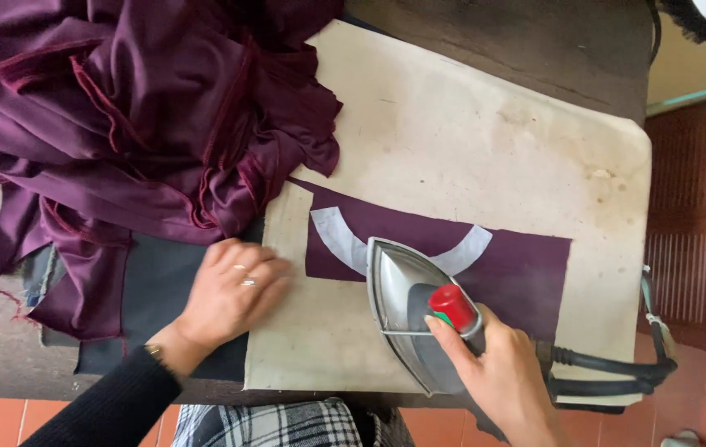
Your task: The person irons a white interfacing piece onto a purple fabric cutout, uses a wooden clapper to press the fabric, and then sorts through a pile of purple fabric pieces on a work table.
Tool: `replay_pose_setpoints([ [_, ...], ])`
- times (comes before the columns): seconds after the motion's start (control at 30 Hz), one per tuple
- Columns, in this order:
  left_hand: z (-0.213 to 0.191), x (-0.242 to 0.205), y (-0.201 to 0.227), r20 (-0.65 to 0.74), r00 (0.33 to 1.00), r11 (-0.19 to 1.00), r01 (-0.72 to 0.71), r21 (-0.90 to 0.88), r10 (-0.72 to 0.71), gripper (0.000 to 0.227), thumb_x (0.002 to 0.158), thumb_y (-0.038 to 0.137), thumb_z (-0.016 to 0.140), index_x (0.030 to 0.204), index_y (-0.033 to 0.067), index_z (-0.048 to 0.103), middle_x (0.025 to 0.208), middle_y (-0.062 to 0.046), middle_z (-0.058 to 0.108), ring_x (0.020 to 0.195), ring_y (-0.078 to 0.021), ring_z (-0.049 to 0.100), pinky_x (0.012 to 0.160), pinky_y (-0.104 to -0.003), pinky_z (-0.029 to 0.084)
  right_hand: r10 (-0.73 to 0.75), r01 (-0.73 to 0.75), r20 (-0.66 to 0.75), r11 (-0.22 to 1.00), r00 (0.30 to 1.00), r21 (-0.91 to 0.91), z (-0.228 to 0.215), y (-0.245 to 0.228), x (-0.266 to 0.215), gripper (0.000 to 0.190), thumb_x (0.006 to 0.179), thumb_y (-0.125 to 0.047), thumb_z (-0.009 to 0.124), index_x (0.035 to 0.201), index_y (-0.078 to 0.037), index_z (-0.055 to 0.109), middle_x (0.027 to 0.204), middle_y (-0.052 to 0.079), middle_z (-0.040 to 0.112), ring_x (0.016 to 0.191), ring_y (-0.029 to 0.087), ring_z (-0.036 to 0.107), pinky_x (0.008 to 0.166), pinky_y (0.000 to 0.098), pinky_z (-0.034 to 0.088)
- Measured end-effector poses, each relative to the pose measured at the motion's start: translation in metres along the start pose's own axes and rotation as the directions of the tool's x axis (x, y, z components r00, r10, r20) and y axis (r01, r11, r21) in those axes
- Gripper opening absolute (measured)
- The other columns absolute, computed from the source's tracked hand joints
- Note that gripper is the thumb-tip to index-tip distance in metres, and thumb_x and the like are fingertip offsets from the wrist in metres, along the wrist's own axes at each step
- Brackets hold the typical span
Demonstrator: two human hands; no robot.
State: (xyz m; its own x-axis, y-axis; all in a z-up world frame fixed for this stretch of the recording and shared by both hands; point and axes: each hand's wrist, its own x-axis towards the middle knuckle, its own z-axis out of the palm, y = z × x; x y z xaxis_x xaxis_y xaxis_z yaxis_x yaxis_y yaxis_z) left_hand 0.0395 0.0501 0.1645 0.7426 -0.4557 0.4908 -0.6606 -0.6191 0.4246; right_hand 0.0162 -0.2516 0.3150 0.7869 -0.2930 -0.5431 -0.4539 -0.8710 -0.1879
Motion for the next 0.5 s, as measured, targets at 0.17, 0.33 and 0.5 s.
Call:
replay_pose_setpoints([
  [0.17, -0.020, -0.021, -0.006, -0.053, 0.972, 0.972, 0.230, 0.053, -0.228, 0.013, 0.094, 0.018, 0.061, 0.084, 0.0105, 0.060, 0.080, -0.002, 0.057, 0.067, -0.0223, 0.049, 0.065, -0.035, 0.035, -0.057, 0.058, 0.050, 0.998, 0.997, -0.031, -0.006, -0.027, 0.005, 0.036, 0.081, -0.055, 0.062, 0.079, -0.018, 0.064, 0.050, -0.001, 0.056, 0.049, 0.021, 0.050, 0.060, 0.0310, 0.046],
  [0.33, -0.018, -0.020, -0.007, -0.050, 0.965, 0.963, 0.261, 0.062, -0.258, 0.021, 0.094, 0.017, 0.060, 0.075, 0.0092, 0.054, 0.073, -0.003, 0.052, 0.063, -0.0226, 0.045, 0.062, -0.036, 0.033, -0.109, 0.112, 0.046, 0.990, 0.993, -0.086, -0.007, -0.050, 0.012, 0.039, 0.079, -0.057, 0.060, 0.086, -0.020, 0.066, 0.057, -0.003, 0.067, 0.057, 0.024, 0.059, 0.065, 0.0321, 0.049],
  [0.5, -0.016, -0.018, -0.009, -0.049, 0.968, 0.965, 0.249, 0.080, -0.246, 0.026, 0.094, 0.017, 0.061, 0.071, 0.0091, 0.050, 0.067, -0.003, 0.046, 0.060, -0.0226, 0.043, 0.060, -0.036, 0.033, -0.151, 0.154, 0.034, 0.979, 0.988, -0.134, -0.004, -0.070, 0.020, 0.044, 0.078, -0.060, 0.060, 0.081, -0.017, 0.062, 0.054, 0.002, 0.066, 0.057, 0.030, 0.060, 0.062, 0.0369, 0.048],
])
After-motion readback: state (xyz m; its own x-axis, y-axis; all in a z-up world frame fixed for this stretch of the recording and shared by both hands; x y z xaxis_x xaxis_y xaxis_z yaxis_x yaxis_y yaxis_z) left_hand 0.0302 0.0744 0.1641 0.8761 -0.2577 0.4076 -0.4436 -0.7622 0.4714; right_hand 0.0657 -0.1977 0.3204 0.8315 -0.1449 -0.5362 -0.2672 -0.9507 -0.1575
